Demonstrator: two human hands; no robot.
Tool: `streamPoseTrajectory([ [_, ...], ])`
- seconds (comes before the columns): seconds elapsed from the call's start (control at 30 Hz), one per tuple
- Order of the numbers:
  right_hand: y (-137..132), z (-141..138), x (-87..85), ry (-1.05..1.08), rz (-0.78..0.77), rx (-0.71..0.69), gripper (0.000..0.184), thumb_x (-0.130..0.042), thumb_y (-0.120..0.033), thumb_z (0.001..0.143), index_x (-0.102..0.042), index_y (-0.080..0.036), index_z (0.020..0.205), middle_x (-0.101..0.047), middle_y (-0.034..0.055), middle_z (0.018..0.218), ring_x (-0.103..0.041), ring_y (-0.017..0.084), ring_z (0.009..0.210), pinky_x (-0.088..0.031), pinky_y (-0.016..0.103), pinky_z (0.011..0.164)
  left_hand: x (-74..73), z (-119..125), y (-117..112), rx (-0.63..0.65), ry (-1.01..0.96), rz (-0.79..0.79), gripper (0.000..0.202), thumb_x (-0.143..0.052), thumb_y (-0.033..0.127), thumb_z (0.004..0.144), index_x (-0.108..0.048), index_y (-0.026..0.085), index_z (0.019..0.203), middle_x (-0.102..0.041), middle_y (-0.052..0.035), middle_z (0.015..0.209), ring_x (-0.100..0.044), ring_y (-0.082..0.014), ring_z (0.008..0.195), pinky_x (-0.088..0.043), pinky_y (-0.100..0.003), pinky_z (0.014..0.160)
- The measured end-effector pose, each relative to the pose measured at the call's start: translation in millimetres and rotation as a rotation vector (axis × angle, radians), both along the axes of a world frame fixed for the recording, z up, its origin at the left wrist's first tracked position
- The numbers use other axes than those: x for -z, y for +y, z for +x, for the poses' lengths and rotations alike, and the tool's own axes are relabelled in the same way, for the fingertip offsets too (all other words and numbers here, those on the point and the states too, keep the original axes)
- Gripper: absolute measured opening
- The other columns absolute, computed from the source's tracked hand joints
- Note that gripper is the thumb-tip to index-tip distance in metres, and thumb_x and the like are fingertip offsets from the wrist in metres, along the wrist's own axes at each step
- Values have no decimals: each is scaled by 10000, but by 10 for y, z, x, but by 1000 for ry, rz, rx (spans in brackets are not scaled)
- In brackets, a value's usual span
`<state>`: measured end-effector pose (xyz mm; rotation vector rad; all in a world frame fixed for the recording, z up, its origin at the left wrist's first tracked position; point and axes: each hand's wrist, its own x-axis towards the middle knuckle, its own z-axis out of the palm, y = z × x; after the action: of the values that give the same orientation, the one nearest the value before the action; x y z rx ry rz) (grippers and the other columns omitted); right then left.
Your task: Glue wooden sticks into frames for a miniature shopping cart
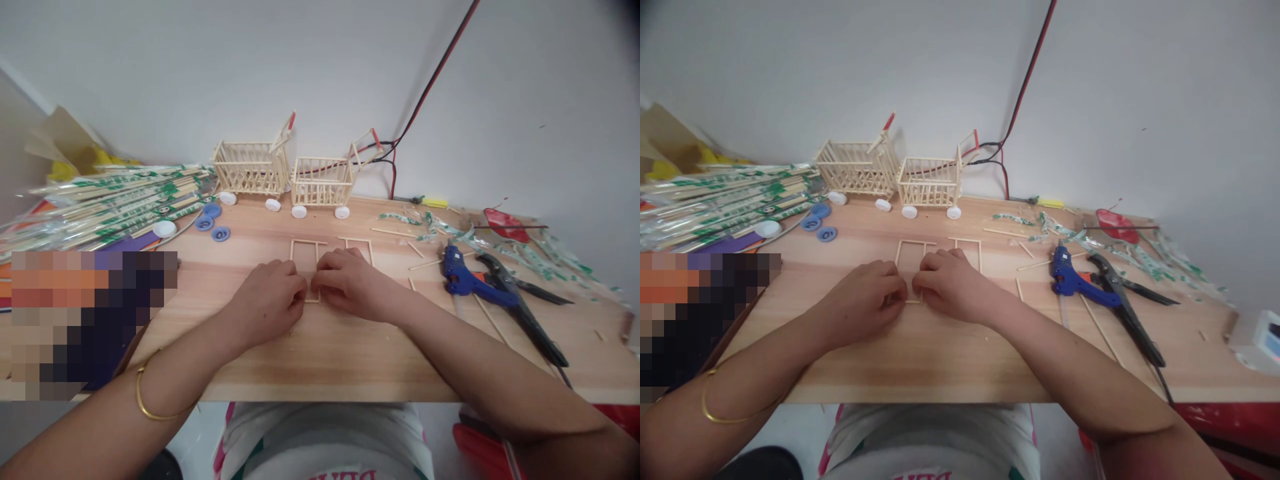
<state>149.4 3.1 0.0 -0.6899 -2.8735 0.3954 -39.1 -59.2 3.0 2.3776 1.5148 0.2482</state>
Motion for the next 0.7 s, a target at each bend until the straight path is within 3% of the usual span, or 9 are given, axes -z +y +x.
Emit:
streamPoseTrajectory([
  [0.47, 29, 18, -6, 1, -55, -19, 154, -512, -157, 840, -651, -212, 878, -596, 39, 934, -537, 153, 879, -298, 317, 810, 9, 12, 5, -15, 30, -10, 155, -454, 176, 756, -607, 190, 733, -558, -49, 776, -510, -191, 781, -385, -323, 704],
  [0.7, 18, 41, -37, 29, -114, -20, 163, -513, -134, 821, -642, -204, 892, -600, 42, 920, -549, 145, 857, -328, 308, 800, 8, -23, -14, -51, -44, -4, 135, -481, 137, 690, -547, 179, 799, -563, -33, 808, -493, -178, 752, -375, -300, 665],
])
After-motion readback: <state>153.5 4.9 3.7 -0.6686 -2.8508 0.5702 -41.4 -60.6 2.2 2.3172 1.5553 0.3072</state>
